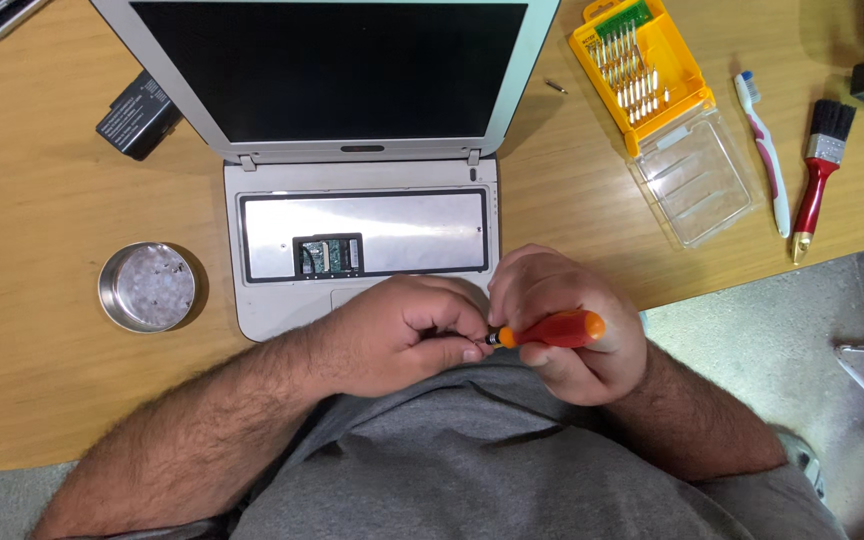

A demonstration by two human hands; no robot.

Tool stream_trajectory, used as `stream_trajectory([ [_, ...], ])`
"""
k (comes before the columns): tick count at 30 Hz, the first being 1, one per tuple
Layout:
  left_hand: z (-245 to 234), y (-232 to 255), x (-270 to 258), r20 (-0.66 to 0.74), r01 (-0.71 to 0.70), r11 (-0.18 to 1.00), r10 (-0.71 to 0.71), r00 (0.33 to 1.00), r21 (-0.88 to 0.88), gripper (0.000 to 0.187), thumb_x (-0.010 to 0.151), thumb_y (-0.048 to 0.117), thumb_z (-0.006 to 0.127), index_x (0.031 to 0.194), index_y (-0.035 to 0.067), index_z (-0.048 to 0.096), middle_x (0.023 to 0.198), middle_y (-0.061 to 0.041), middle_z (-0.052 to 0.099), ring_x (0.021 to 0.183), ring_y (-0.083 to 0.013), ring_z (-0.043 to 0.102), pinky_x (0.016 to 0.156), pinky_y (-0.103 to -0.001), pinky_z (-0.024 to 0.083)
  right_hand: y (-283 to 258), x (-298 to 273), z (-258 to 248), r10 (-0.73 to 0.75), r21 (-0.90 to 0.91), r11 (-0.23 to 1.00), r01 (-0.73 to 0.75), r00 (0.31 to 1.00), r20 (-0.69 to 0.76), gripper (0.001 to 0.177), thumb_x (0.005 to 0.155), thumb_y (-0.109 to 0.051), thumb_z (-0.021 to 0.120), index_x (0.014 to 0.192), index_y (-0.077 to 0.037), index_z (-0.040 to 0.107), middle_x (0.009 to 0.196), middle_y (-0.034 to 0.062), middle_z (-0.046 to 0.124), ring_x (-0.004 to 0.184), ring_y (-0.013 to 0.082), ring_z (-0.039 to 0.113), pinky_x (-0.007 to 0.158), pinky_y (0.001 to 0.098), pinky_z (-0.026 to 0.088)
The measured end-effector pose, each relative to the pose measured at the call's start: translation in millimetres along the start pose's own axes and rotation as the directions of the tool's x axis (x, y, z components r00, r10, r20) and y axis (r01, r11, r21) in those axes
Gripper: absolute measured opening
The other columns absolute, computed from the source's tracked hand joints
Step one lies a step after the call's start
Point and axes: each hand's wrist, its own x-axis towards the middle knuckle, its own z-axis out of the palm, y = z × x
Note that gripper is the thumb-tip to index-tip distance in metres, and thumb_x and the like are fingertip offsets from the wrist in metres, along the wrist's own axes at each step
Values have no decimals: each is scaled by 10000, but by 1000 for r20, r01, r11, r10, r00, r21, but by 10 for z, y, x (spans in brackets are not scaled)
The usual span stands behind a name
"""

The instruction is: The person uses a screwdriver to remove screws from the bottom of a white laptop, then flips the device over to remove screws from the back cover. The person places the removed screws into a small metal container on the table.

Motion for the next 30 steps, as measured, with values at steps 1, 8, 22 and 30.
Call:
stream_trajectory([
  [1,0,-1,2,0,0,1000,0,1000,-1,65,945,100,727,969,41,716,884,-99,737,857,-252,729,767,-390,608,-5,-2,-6,1,0,1000,-1,1000,0,236,975,-252,609,936,-20,594,704,76,602,638,279,676,669,486,566],
  [8,24,9,-10,-21,-14,994,16,1000,105,60,945,111,730,968,60,711,893,-99,733,874,-290,737,767,-412,612,5,-27,-22,23,-8,1000,-22,999,29,238,972,-250,616,943,-14,608,711,78,603,652,289,683,677,497,570],
  [22,23,17,-24,-22,-51,949,61,998,312,64,941,122,710,943,59,702,870,-107,716,864,-334,729,735,-439,613,-45,43,-63,-10,-103,994,21,994,107,173,876,-141,749,934,-8,656,804,120,636,705,310,674,667,472,574],
  [30,57,3,-41,-24,-85,935,100,995,344,31,947,115,674,937,111,703,896,-61,716,894,-319,721,757,-432,608,-97,91,-12,-203,-332,910,251,964,172,151,878,-18,743,972,11,629,840,194,723,609,352,705,539,466,589],
])
